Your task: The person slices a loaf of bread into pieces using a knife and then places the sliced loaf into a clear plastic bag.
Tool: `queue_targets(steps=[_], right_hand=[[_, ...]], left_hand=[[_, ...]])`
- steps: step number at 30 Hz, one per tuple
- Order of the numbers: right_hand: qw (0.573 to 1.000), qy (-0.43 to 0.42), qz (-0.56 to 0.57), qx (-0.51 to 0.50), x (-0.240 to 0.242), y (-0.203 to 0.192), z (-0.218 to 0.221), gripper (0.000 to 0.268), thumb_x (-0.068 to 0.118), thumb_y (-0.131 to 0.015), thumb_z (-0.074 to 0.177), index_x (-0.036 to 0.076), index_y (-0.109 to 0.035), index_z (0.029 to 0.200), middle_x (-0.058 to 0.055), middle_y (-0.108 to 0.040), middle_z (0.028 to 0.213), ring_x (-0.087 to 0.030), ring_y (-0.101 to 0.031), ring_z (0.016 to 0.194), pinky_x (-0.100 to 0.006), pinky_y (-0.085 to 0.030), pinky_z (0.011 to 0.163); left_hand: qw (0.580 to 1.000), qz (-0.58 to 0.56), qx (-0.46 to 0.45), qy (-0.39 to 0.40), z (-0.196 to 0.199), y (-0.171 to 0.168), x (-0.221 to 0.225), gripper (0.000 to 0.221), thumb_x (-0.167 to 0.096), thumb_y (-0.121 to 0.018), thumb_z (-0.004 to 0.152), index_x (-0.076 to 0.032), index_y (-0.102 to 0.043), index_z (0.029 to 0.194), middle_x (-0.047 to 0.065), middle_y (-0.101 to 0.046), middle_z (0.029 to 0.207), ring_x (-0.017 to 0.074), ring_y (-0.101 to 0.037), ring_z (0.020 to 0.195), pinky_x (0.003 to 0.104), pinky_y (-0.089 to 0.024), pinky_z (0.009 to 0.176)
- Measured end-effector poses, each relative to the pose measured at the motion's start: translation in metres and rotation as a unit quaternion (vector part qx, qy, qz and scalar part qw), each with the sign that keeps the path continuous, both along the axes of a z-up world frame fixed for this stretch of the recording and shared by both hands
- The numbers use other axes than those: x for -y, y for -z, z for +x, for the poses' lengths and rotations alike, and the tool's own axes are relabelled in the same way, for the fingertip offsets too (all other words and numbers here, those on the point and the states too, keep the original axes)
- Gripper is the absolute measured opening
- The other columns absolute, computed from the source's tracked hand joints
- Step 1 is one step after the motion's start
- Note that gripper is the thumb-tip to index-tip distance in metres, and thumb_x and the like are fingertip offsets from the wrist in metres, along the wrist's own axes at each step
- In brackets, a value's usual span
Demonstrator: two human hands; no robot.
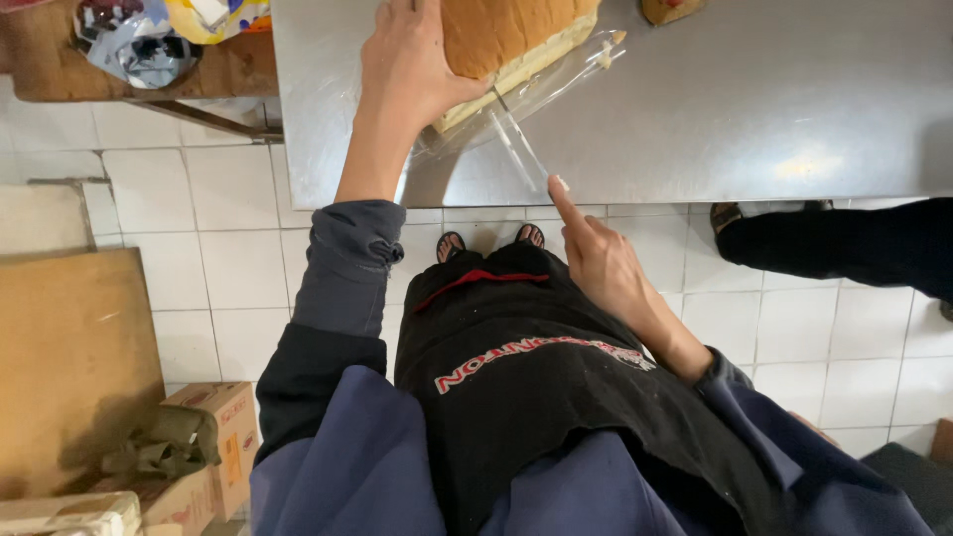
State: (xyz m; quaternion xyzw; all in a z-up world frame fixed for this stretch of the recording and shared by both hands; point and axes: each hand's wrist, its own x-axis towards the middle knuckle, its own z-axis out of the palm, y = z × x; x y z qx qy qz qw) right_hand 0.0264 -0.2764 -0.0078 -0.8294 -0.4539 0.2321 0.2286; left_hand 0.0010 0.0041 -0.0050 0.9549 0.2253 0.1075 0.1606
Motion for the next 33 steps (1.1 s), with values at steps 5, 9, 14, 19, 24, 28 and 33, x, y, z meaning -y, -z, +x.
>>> queue_targets(steps=[5,9,14,19,24,28,33], right_hand=[[1.000,-0.007,-0.004,0.017,-0.039,0.018,0.015,0.062,-0.001,-0.039,0.089,0.016,-0.020,0.146,-0.010,-0.042,0.056,-0.027,-0.037,0.043,-0.042,-0.033,0.043],[0.998,-0.014,-0.012,0.056,-0.025,0.040,0.009,0.066,-0.001,-0.039,0.087,0.020,-0.019,0.147,-0.008,-0.037,0.053,-0.026,-0.032,0.037,-0.041,-0.032,0.038],[1.000,-0.012,-0.015,0.001,0.044,0.041,-0.013,0.069,-0.001,-0.043,0.089,0.023,-0.014,0.147,-0.008,-0.037,0.056,-0.023,-0.032,0.041,-0.039,-0.033,0.040],[0.990,0.088,0.004,-0.112,0.091,0.008,-0.018,0.052,0.007,-0.045,0.089,0.016,-0.038,0.139,-0.010,-0.065,0.087,-0.019,-0.053,0.062,-0.029,-0.043,0.067],[0.992,0.078,0.084,-0.061,0.086,0.003,-0.021,0.053,0.005,-0.047,0.090,0.011,-0.034,0.141,-0.011,-0.061,0.082,-0.020,-0.046,0.052,-0.030,-0.039,0.056],[0.988,0.068,0.125,-0.063,0.047,-0.001,-0.023,0.051,0.004,-0.046,0.091,0.012,-0.036,0.141,-0.006,-0.053,0.071,-0.017,-0.035,0.053,-0.028,-0.038,0.056],[0.988,0.046,0.140,-0.052,0.044,0.000,-0.029,0.052,0.004,-0.044,0.092,0.011,-0.030,0.141,-0.016,-0.048,0.135,-0.018,-0.053,0.059,-0.029,-0.044,0.062]], left_hand=[[1.000,-0.011,0.012,0.019,-0.002,0.000,0.000,0.071,-0.042,-0.084,0.061,-0.011,-0.047,0.114,0.008,-0.052,0.109,0.0327,-0.048,0.097,0.046,-0.046,0.058],[1.000,-0.010,0.001,-0.002,-0.002,-0.004,0.006,0.084,-0.041,-0.087,0.062,-0.010,-0.038,0.122,0.012,-0.047,0.115,0.0349,-0.046,0.102,0.048,-0.048,0.064],[1.000,-0.013,0.013,-0.010,-0.004,0.001,0.009,0.085,-0.042,-0.089,0.062,-0.012,-0.037,0.122,0.011,-0.046,0.117,0.0325,-0.047,0.105,0.047,-0.049,0.065],[0.994,-0.110,-0.004,0.019,-0.019,-0.020,0.011,0.110,-0.046,-0.095,0.059,-0.011,-0.021,0.134,0.016,-0.039,0.128,0.0345,-0.041,0.116,0.046,-0.046,0.081],[0.989,-0.149,0.022,0.014,-0.042,-0.019,0.013,0.113,-0.035,-0.097,0.063,-0.010,-0.014,0.136,0.013,-0.034,0.137,0.0355,-0.043,0.123,0.049,-0.049,0.081],[0.987,-0.131,0.086,0.035,-0.043,-0.011,0.011,0.108,-0.034,-0.098,0.066,-0.014,-0.018,0.135,0.011,-0.038,0.135,0.0344,-0.048,0.121,0.051,-0.050,0.083],[0.985,-0.154,0.075,0.015,-0.041,-0.016,0.014,0.099,-0.029,-0.094,0.066,-0.010,-0.023,0.132,0.012,-0.040,0.129,0.0354,-0.052,0.112,0.048,-0.050,0.078]])
